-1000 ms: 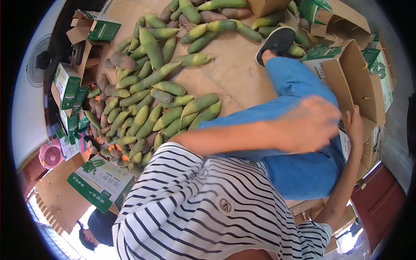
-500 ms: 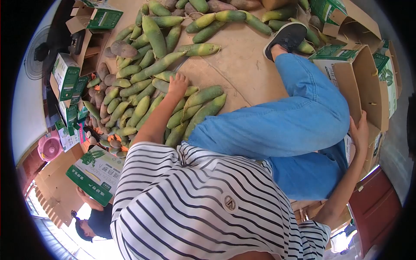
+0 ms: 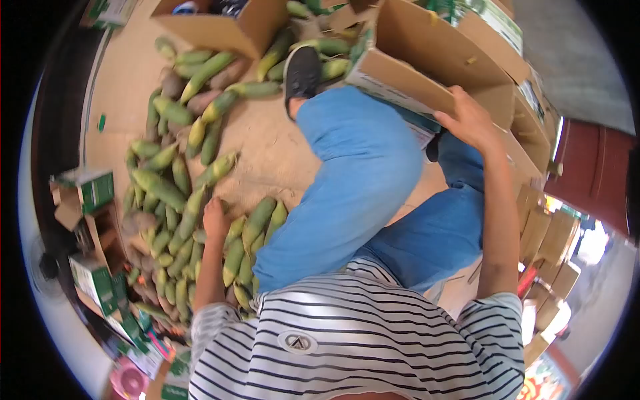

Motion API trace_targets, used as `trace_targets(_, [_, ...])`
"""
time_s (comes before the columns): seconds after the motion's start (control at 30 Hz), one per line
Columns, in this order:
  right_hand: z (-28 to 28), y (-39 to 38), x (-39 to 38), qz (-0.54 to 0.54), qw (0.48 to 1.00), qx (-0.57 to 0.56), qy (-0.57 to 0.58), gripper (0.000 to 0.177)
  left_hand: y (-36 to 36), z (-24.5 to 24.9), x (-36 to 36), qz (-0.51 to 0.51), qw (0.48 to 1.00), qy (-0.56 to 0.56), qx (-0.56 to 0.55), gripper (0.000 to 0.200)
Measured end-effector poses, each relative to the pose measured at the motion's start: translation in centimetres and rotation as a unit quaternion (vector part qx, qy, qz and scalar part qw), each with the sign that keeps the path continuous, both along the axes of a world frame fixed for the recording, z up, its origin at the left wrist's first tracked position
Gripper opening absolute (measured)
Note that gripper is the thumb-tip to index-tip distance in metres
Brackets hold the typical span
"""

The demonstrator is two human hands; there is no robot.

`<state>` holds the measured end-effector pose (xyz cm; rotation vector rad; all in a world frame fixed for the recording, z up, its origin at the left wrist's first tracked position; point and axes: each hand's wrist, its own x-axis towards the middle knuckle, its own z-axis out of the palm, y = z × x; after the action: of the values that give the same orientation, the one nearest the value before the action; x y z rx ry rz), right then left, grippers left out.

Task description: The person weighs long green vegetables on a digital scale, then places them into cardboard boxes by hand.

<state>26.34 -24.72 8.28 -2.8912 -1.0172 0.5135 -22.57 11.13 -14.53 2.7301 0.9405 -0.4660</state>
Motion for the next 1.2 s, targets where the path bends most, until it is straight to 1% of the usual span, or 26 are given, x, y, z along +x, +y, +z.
trace_targets(0.03, [-0.1,-0.2,0.1,-0.001,1.0,-0.002,0.004,0.05,0.1,1.4,1.2,0.057,0.995,-0.072,-0.032,0.05])
trace_targets(0.1, [-0.3,-0.2,0.3,0.004,1.0,-0.007,0.008,0.048,-0.4,4.4,4.1,0.177,0.957,-0.206,-0.1,0.056])
trace_targets(0.17, [-0.4,-0.4,0.2,0.012,1.0,-0.018,0.006,0.048,-0.7,7.1,7.9,0.236,0.894,-0.337,-0.18,0.053])
trace_targets(0.2, [-0.5,-0.4,0.1,0.012,1.0,-0.012,0.002,0.048,-1.6,9.7,11.0,0.238,0.847,-0.411,-0.24,0.05])
trace_targets(0.23, [-0.6,-0.5,0.0,0.007,1.0,-0.016,-0.001,0.048,-2.4,12.1,14.1,0.189,0.828,-0.474,-0.233,0.048])
trace_targets(0.27, [-0.6,-0.5,-0.2,0.004,1.0,-0.02,-0.004,0.048,-3.7,15.2,17.5,0.169,0.794,-0.521,-0.264,0.05])
trace_targets(0.33, [-0.5,-0.5,-0.4,-0.001,1.0,-0.025,-0.005,0.048,-6.1,20.6,23.5,0.085,0.757,-0.606,-0.229,0.052])
trace_targets(0.4, [-0.4,-0.5,-0.5,-0.005,0.999,-0.031,-0.001,0.049,-8.6,24.9,28.6,0.064,0.661,-0.669,-0.333,0.052])
trace_targets(0.43, [-0.4,-0.5,-0.5,-0.008,0.999,-0.033,-0.002,0.049,-9.9,26.7,30.9,0.047,0.648,-0.672,-0.356,0.051])
trace_targets(0.47, [-0.3,-0.4,-0.6,-0.01,0.999,-0.035,-0.002,0.049,-11.0,27.8,33.0,0.03,0.635,-0.673,-0.378,0.05])
trace_targets(0.53, [-0.4,-0.3,-0.5,-0.007,0.999,-0.033,-0.004,0.049,-12.6,27.8,37.1,-0.055,0.61,-0.678,-0.407,0.051])
trace_targets(0.57, [-0.5,-0.4,-0.4,-0.004,1.0,-0.029,-0.006,0.048,-13.0,26.7,38.8,-0.071,0.637,-0.659,-0.392,0.051])
trace_targets(0.6, [-0.6,-0.5,-0.4,-0.001,1.0,-0.024,-0.006,0.048,-13.6,25.6,39.8,-0.094,0.65,-0.624,-0.423,0.051])
trace_targets(0.63, [-0.6,-0.5,-0.4,-0.001,1.0,-0.022,-0.009,0.048,-13.8,25.0,39.6,-0.112,0.735,-0.591,-0.313,0.05])
trace_targets(0.7, [-0.8,-0.6,-0.4,-0.001,1.0,-0.018,-0.014,0.047,-13.3,23.6,37.8,-0.132,0.799,-0.536,-0.24,0.05])
trace_targets(0.73, [-0.8,-0.6,-0.5,-0.002,1.0,-0.017,-0.022,0.046,-12.5,22.1,36.5,-0.118,0.818,-0.511,-0.237,0.048])
trace_targets(0.77, [-0.7,-0.5,-0.5,-0.001,0.999,-0.016,-0.029,0.045,-11.3,20.0,34.7,-0.102,0.836,-0.485,-0.234,0.047])
trace_targets(0.83, [-0.4,-0.3,-0.7,-0.002,1.0,-0.015,-0.026,0.044,-8.6,15.1,29.8,-0.053,0.892,-0.376,-0.243,0.043])
trace_targets(0.9, [-0.1,-0.2,-1.0,-0.001,1.0,-0.014,-0.006,0.045,-6.5,10.1,23.6,-0.031,0.953,-0.231,-0.193,0.041])
trace_targets(0.93, [-0.6,-0.3,-1.0,-0.003,0.999,0.015,-0.044,0.046,-5.6,7.6,19.9,-0.047,0.977,-0.15,-0.145,0.04])
trace_targets(0.97, [-1.2,-0.8,-0.3,0.006,0.999,0.025,-0.048,0.049,-5.1,5.6,16.6,-0.059,0.991,-0.063,-0.099,0.039])
trace_targets(1.03, [-0.7,0.0,-0.3,-0.021,1.0,-0.011,0.004,0.053,-4.5,3.4,11.5,-0.035,0.998,0.028,-0.047,0.04])
trace_targets(1.07, [-2.7,-1.3,0.2,0.032,0.997,0.034,-0.064,0.054,-4.0,2.7,8.7,-0.022,0.996,0.078,-0.022,0.04])
trace_targets(1.1, [-2.1,-0.5,0.1,0.0,1.0,0.015,-0.016,0.054,-3.5,1.6,6.4,0.012,0.996,0.082,-0.022,0.04])
trace_targets(1.17, [-1.6,0.4,-0.1,-0.004,1.0,0.002,-0.007,0.05,-2.4,-0.3,3.9,0.07,0.994,0.078,-0.021,0.041])
trace_targets(1.2, [-1.6,0.6,-0.1,-0.009,1.0,-0.001,-0.004,0.047,-1.9,-0.2,3.5,0.081,0.993,0.089,-0.008,0.041])
